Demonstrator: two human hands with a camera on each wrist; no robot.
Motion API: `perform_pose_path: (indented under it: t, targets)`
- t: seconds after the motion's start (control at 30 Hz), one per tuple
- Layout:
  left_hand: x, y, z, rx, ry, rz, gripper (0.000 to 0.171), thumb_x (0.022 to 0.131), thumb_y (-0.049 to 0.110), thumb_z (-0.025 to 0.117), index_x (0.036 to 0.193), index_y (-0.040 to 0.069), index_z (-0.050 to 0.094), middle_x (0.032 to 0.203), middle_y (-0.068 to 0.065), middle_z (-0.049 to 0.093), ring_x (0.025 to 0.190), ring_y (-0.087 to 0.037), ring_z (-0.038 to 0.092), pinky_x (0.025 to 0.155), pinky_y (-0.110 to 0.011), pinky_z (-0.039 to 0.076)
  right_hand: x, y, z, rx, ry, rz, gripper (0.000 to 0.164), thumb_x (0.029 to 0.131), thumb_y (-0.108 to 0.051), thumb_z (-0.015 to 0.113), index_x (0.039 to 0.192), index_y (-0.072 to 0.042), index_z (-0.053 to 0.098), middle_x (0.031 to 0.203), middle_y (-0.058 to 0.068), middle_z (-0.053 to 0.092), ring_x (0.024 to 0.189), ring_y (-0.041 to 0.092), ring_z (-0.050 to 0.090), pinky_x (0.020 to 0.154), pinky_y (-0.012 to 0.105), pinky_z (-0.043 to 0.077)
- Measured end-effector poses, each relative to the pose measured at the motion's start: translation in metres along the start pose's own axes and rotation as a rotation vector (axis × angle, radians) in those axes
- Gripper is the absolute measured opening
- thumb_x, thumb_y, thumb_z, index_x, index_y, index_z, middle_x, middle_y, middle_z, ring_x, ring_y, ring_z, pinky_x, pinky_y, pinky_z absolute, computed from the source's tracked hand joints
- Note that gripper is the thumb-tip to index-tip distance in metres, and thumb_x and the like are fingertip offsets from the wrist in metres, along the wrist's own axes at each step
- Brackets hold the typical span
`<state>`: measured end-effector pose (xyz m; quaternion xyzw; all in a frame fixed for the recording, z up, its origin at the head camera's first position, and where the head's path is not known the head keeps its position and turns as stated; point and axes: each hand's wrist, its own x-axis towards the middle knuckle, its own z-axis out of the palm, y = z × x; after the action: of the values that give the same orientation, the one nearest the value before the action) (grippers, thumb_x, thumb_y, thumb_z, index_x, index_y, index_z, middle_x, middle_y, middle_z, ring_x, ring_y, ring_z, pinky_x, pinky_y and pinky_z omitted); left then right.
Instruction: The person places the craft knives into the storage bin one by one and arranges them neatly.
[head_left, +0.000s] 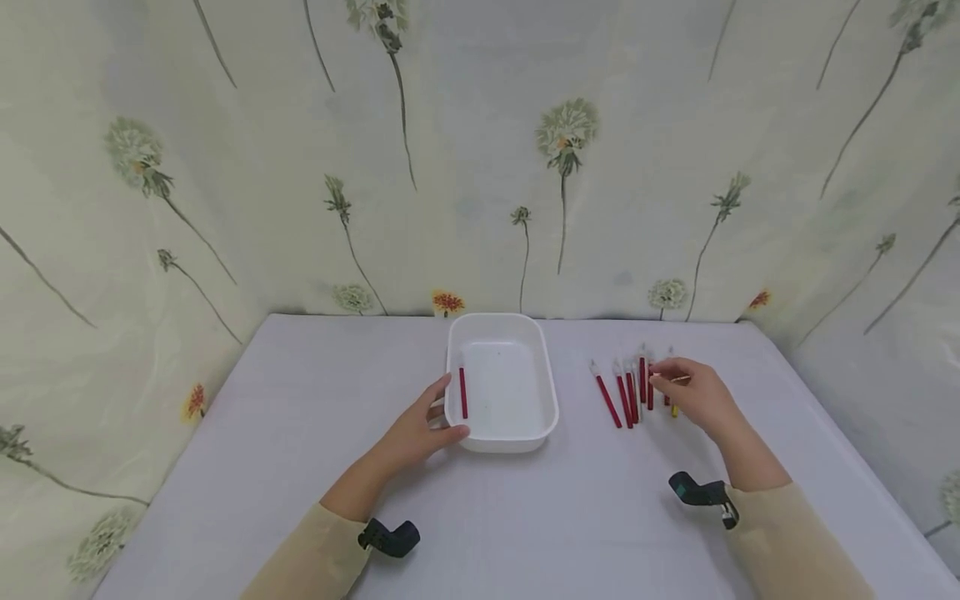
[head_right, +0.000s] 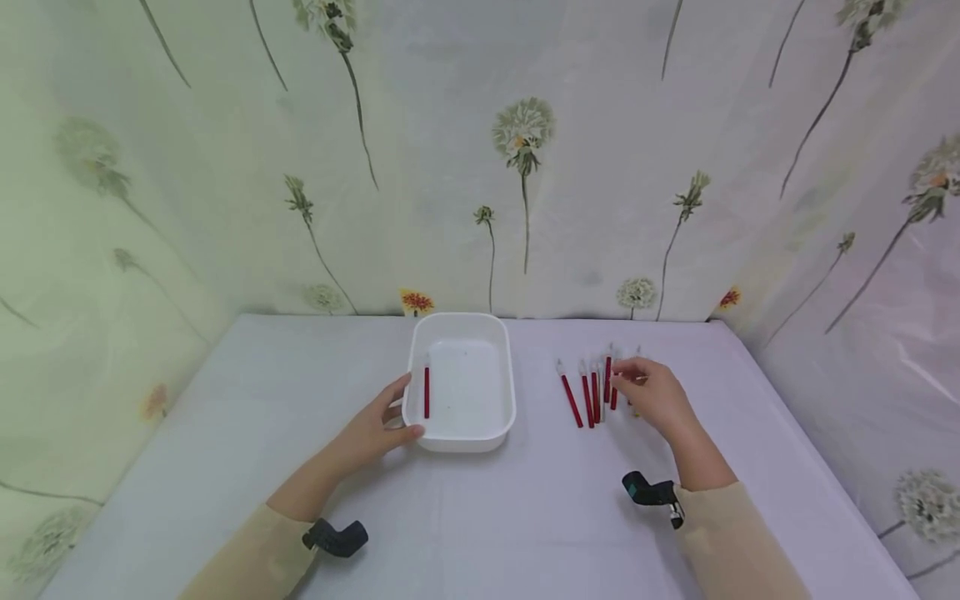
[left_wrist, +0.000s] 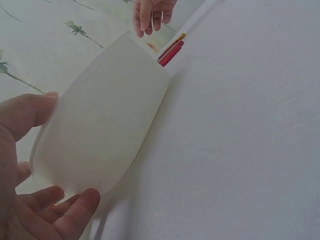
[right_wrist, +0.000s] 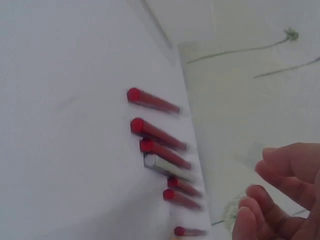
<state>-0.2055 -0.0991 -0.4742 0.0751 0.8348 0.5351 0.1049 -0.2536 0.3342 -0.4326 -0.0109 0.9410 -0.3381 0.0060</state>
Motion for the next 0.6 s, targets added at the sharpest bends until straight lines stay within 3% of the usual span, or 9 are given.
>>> perform_pose_path:
  t: [0.37,0.6]
  targets:
    - [0.001,-0.001,-0.002,-0.008,0.000,0.000,0.095,0.085,0.037,0.081,0.160,0.025,0.024,0.161,-0.011,0.033,0.139,-0.033,0.044,0.102,-0.050,0.049,0.012,0.031,-0.004,0.022,0.001,0.107,0.043,0.102,-0.024,0.057,0.132,0.006,0.054,0.125,0.029,0.056,0.106,0.038,0.059,0.081,0.042,0.056]
    - [0.001,0.000,-0.003,-0.008,-0.008,0.003,0.094,0.085,0.036,0.081,0.160,0.024,0.024,0.161,-0.011,0.032,0.139,-0.034,0.044,0.102,-0.051,0.048,0.020,0.043,-0.006,0.047,-0.004,0.194,0.044,0.102,-0.024,0.058,0.134,0.006,0.053,0.127,0.031,0.054,0.101,0.035,0.060,0.078,0.035,0.055]
